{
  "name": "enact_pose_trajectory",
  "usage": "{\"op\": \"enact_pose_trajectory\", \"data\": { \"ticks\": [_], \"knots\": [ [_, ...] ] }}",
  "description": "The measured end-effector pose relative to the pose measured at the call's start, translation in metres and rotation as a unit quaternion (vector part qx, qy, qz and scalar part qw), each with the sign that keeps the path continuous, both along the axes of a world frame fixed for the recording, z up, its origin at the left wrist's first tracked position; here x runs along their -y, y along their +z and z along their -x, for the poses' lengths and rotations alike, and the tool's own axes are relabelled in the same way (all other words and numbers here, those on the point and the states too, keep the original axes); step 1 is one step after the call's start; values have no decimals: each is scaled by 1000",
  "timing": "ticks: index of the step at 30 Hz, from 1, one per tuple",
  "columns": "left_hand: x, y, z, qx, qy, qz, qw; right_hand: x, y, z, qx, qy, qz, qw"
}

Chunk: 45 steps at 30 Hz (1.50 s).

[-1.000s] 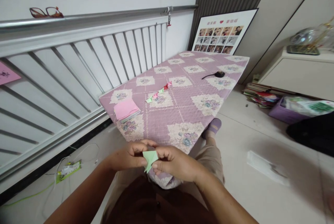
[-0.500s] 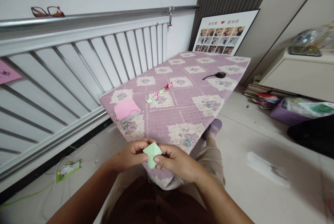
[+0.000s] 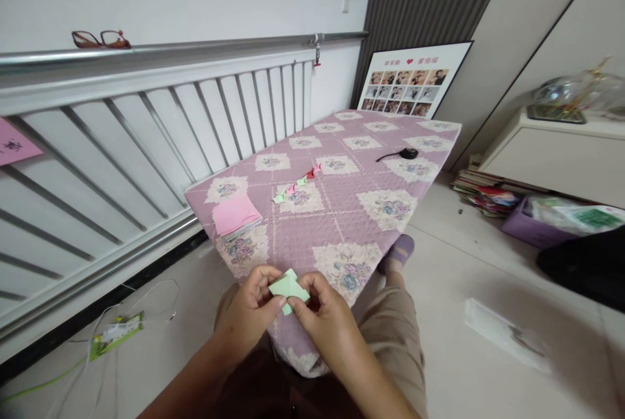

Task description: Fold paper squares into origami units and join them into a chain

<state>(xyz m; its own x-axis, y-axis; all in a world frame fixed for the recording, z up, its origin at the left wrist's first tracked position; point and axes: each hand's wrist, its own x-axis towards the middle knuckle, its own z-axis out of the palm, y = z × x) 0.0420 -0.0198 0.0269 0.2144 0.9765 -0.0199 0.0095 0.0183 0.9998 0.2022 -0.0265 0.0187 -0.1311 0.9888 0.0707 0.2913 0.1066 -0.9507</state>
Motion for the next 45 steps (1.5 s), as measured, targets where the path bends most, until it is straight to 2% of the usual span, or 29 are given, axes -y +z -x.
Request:
{"op": "enact_pose_trajectory", "data": {
  "ticks": [4,9,14,16,19,21,27,31,34,38,41,45],
  "knots": [
    [4,-1,-2,-50,12,7,999,1,-3,0,-42,-10,28,999],
    [5,-3,0,-97,-43,0,994,-2,3,-2,-78,29,72,994],
    [3,-11,-2,-44,-29,43,998,-2,3,0,-110,-22,88,990],
    [3,-15,-2,-32,-50,58,997,-2,2,1,-119,-41,84,988],
    [5,-19,-2,-68,-83,58,993,-2,2,0,-129,-52,84,987],
    [6,-19,-2,-106,-78,63,989,-3,1,-2,-133,-51,90,986],
    [8,-12,-1,-189,-73,38,979,-3,-12,0,-152,-71,105,980],
    [5,-23,3,-187,-97,53,976,-1,-25,4,-178,-93,135,970],
    [-3,-42,9,-179,-90,96,975,-1,-37,-1,-148,-67,165,973],
    [-23,-61,14,-226,-71,70,969,1,-56,-10,-70,-31,156,985],
    [-41,-66,14,-305,-125,39,943,6,-67,-11,-18,-12,149,989],
    [-65,-70,11,-339,-210,35,916,14,-78,-16,73,2,107,992]
  ]
}}
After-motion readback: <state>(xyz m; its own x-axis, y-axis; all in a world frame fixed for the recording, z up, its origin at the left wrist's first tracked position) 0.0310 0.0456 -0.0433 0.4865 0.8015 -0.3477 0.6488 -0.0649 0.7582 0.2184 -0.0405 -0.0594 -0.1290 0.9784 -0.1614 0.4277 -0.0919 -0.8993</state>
